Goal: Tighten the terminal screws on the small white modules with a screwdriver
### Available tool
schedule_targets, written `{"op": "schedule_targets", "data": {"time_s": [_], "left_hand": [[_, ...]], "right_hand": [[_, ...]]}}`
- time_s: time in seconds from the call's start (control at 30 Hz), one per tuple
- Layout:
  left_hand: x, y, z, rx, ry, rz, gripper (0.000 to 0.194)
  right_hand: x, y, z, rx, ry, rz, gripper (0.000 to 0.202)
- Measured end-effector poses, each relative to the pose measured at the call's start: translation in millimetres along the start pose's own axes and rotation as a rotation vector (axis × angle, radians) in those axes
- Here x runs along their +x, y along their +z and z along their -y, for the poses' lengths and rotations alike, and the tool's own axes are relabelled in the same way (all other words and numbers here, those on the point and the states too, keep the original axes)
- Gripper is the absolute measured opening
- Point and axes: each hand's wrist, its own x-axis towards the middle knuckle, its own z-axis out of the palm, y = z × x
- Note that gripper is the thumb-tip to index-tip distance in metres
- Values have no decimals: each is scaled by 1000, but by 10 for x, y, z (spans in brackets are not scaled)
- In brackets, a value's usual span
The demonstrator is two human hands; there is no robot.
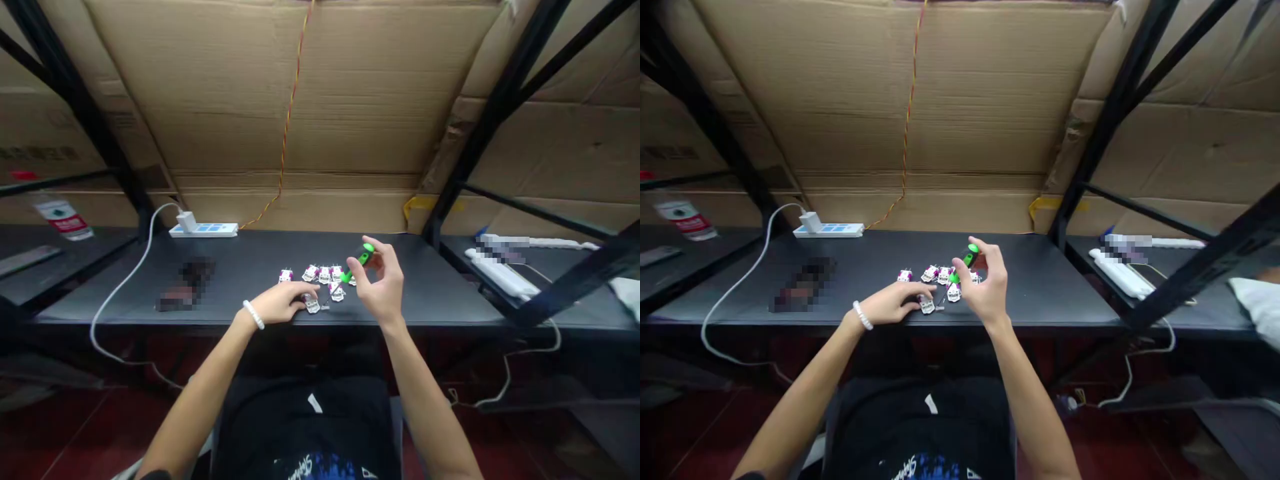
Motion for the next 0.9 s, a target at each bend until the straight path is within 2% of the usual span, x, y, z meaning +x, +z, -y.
{"op": "schedule_targets", "data": {"time_s": [0.13, 0.27, 0.43, 0.63, 0.8, 0.9], "left_hand": [[-23, -27, -52, 0, 43, -17, 28], [-40, -34, -144, 35, 131, -14, 41], [-9, 27, -210, 139, 113, 25, 42], [37, 78, -191, 178, 118, 45, 31], [29, 97, -142, 183, 119, 36, 34], [24, 104, -111, 161, 121, 0, 34]], "right_hand": [[12, 6, -51, 24, 34, -33, 40], [25, 6, -69, 42, 60, -75, 40], [20, 12, -76, 56, 64, -93, 39], [35, -5, -71, 37, 60, -111, 39], [72, -47, -37, 48, 50, -162, 37], [112, -101, -109, 58, 41, -205, 36]]}}
